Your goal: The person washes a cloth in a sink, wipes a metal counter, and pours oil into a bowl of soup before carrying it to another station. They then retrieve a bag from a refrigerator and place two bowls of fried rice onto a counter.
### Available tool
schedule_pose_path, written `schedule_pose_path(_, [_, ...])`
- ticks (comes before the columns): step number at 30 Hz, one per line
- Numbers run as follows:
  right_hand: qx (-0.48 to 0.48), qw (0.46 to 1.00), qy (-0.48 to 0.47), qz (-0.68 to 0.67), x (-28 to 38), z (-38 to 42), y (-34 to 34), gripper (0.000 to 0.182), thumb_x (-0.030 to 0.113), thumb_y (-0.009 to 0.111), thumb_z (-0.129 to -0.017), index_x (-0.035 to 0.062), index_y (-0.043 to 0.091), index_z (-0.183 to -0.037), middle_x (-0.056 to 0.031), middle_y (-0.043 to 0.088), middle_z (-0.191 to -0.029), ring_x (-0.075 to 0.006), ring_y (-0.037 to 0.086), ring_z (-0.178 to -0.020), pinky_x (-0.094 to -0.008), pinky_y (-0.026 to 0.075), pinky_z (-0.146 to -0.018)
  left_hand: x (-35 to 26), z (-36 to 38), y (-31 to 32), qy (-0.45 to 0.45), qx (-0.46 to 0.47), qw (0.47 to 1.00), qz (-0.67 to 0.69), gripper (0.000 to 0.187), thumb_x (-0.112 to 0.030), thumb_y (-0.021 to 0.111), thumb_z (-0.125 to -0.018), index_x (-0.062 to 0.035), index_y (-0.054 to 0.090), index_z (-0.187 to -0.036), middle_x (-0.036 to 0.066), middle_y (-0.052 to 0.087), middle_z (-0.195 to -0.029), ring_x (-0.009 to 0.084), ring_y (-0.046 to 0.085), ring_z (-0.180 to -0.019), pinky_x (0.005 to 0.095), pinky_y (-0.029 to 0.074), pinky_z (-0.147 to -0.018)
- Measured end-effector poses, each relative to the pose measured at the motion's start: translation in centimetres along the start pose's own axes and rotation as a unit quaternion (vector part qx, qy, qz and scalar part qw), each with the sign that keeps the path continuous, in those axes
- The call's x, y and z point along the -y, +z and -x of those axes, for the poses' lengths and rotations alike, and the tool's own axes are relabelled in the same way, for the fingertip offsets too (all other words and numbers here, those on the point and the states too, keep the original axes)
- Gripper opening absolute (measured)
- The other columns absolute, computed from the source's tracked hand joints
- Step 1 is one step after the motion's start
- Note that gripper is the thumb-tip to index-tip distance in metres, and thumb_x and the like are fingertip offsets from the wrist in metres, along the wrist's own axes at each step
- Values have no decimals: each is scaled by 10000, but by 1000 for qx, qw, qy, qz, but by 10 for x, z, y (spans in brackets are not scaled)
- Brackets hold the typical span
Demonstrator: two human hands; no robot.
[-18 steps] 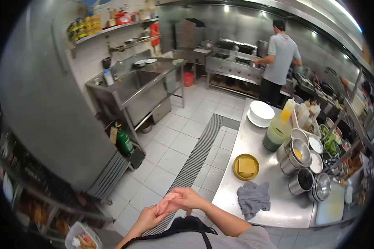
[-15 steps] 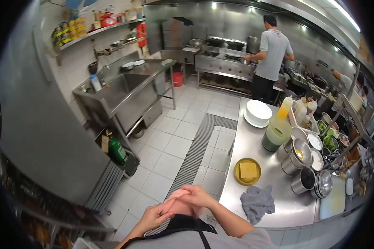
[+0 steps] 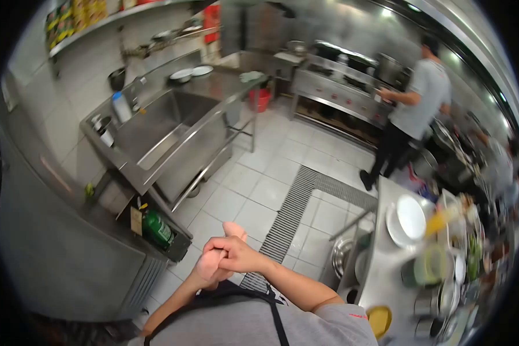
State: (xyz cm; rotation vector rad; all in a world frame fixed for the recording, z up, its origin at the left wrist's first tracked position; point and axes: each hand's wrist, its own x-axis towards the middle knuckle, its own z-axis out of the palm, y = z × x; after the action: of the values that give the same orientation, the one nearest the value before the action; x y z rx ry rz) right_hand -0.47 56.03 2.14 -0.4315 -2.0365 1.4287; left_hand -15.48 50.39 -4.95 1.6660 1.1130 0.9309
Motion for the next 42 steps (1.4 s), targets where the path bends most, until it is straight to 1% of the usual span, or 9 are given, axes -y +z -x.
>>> schedule_pose_path(5, [30,960,-150,-236,-42,-145,-52,225,86,527,-717,7,546,-927,-129,523,-994,-254,497,-962,-396,403,-842,4,-86,-102,249,-127,955,-100,547,-266,603,-765,-9,379,-1193,83,537,-999,196,541,-914,274,458,-715])
schedule_pose_path(6, [-9,952,-147,-267,-54,-174,-65,222,71,522,-721,6,545,-932,-141,526,-980,-260,500,-965,-404,409,-840,-15,-99,-128,-23,-69,979,192,478,-257,560,-793,3,410,-1164,81,533,-991,167,528,-849,249,442,-668])
schedule_pose_path(9, [-71,964,-93,-237,-96,-269,-111,197,43,525,-729,3,549,-920,-137,537,-959,-242,511,-947,-377,423,-822,7,-154,-187,-124,74,805,576,353,-250,445,-854,42,507,-1043,85,533,-961,93,465,-708,166,350,-526])
schedule_pose_path(16, [-92,995,45,-17,-219,-467,-152,95,46,567,-771,9,581,-858,-42,585,-842,-95,532,-716,-218,433,-615,4,-245,-314,-177,-42,851,493,296,-186,495,-821,50,530,-995,130,531,-959,141,471,-761,224,345,-602])
schedule_pose_path(21, [4,987,100,126,-318,-683,-145,175,184,613,-748,19,588,-803,-22,581,-671,-94,534,-634,-231,429,-595,73,-290,-365,137,-77,786,597,296,-86,462,-815,15,470,-1092,263,449,-1119,308,459,-997,389,367,-880])
schedule_pose_path(25, [7,971,44,234,-418,-863,-107,290,249,652,-682,31,601,-866,-98,609,-741,-235,586,-730,-313,453,-691,82,-302,-401,-38,-432,857,278,304,-101,540,-769,19,508,-1047,195,520,-1059,281,480,-1001,348,375,-862])
schedule_pose_path(31, [34,956,25,292,-472,-980,-54,490,275,687,-635,44,534,-1039,-173,473,-1060,-319,472,-984,-369,407,-840,112,-331,-450,-131,-701,700,-32,265,-167,574,-764,-33,584,-993,112,578,-1001,206,536,-951,339,416,-790])
schedule_pose_path(35, [41,934,6,354,-498,-976,-31,437,255,695,-622,61,545,-984,-153,444,-1034,-320,427,-1015,-397,382,-856,142,-368,-517,-395,-559,728,30,318,-145,555,-786,-44,528,-1086,140,584,-964,170,567,-866,272,445,-693])
schedule_pose_path(42, [79,969,-7,234,-531,-1003,-39,261,200,626,-678,54,535,-874,-123,494,-994,-294,440,-968,-415,378,-769,284,-439,-590,-334,-498,798,50,254,-244,535,-804,-70,606,-976,105,628,-855,163,583,-799,273,439,-714])
